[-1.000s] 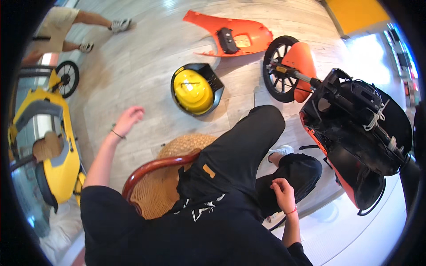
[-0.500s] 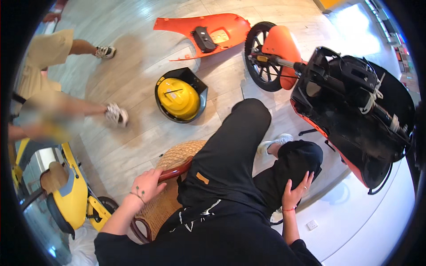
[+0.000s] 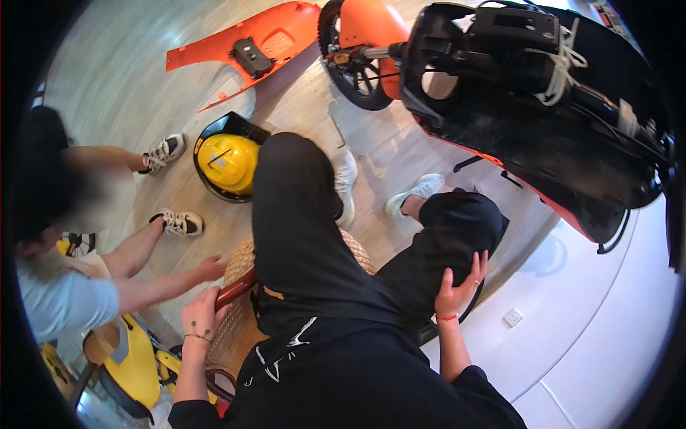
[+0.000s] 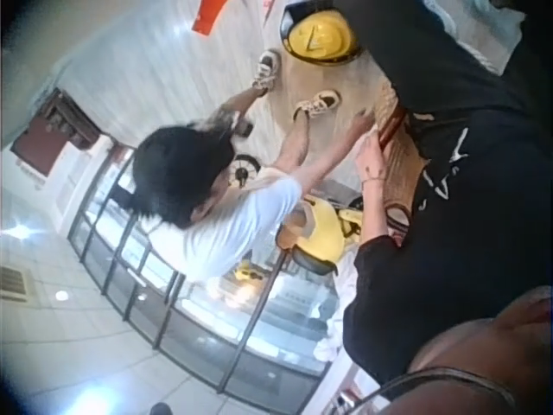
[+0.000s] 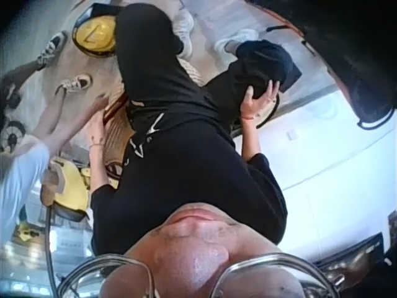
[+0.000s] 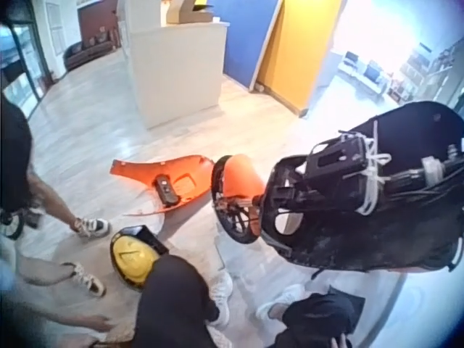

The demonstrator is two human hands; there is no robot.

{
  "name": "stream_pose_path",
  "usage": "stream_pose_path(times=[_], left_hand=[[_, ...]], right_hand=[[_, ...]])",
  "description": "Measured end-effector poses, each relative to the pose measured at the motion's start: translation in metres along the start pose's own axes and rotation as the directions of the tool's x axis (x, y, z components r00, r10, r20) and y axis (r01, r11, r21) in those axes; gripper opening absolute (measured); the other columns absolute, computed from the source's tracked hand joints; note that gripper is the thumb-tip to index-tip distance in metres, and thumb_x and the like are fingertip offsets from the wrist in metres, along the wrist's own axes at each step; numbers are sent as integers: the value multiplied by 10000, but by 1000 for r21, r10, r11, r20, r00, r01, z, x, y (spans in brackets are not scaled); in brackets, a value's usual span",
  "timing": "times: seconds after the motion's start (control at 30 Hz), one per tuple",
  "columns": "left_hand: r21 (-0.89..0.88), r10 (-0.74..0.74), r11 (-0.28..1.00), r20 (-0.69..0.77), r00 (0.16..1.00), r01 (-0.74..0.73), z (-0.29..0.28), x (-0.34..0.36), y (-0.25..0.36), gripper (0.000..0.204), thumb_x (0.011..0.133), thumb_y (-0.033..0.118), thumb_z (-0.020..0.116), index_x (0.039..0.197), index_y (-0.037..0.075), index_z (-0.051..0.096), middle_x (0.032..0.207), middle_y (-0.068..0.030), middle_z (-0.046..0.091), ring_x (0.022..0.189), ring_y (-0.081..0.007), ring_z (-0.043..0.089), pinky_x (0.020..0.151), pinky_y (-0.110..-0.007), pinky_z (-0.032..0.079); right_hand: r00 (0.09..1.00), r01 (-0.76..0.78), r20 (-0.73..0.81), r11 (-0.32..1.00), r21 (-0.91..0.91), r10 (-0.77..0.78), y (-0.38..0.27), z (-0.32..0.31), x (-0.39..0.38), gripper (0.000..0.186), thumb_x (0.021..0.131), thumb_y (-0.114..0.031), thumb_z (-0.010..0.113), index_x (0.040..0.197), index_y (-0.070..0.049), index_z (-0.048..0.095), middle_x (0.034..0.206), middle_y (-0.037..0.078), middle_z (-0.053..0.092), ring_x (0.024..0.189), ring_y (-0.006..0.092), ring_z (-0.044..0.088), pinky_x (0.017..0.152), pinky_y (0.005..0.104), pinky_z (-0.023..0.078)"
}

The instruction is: The recorder is disassembling and assembling various plastic panels and screws on a scooter using manual tools.

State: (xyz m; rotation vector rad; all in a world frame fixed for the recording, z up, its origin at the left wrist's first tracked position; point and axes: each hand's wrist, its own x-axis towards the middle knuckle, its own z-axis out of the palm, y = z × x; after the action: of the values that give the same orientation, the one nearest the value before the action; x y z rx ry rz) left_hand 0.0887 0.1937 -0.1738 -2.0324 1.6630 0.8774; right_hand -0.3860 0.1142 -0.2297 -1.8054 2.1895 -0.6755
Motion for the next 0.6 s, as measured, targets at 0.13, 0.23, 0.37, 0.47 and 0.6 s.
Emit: stream_pose_path(times=[0.13,0.23,0.37,0.47,0.6], left_hand=[[-10,50,999,-23,998,-50,3,14,2,339,777,305,669,1038,115,563,945,-85,629,923,-281,605,746,-394,496],[-9,-4,1000,11,1000,4,-5,19,7,348,776,323,660,1043,122,560,948,-72,628,922,-263,608,744,-396,498],[-164,-80,982,112,991,98,-12,16,5,339,812,303,654,1082,110,588,993,-87,641,936,-256,612,782,-356,499],[-524,-154,826,148,977,210,-1,26,-17,355,862,320,622,1125,85,582,980,-81,650,905,-201,624,782,-315,500],[-843,-272,439,205,940,311,27,48,-66,438,883,328,614,1171,2,561,966,-108,662,836,-155,609,790,-295,488]], right_hand=[[997,11,-78,999,-44,-14,16,-8,0,592,858,-329,591,1298,28,419,1398,230,369,1306,376,338,1095,456,232],[992,59,-105,996,-74,-67,34,-11,-6,567,899,-302,551,1336,12,372,1406,215,357,1313,361,323,1103,438,211],[996,-15,-92,997,-82,8,47,-10,-12,633,891,-359,543,1357,12,329,1411,227,327,1322,354,304,1108,449,203],[992,-73,-107,992,-107,61,61,-9,-17,641,889,-353,541,1366,11,313,1402,225,327,1312,355,308,1109,437,204],[982,-144,-136,982,-124,127,52,-8,-14,651,880,-346,553,1363,20,314,1388,228,335,1295,362,320,1105,435,212]])
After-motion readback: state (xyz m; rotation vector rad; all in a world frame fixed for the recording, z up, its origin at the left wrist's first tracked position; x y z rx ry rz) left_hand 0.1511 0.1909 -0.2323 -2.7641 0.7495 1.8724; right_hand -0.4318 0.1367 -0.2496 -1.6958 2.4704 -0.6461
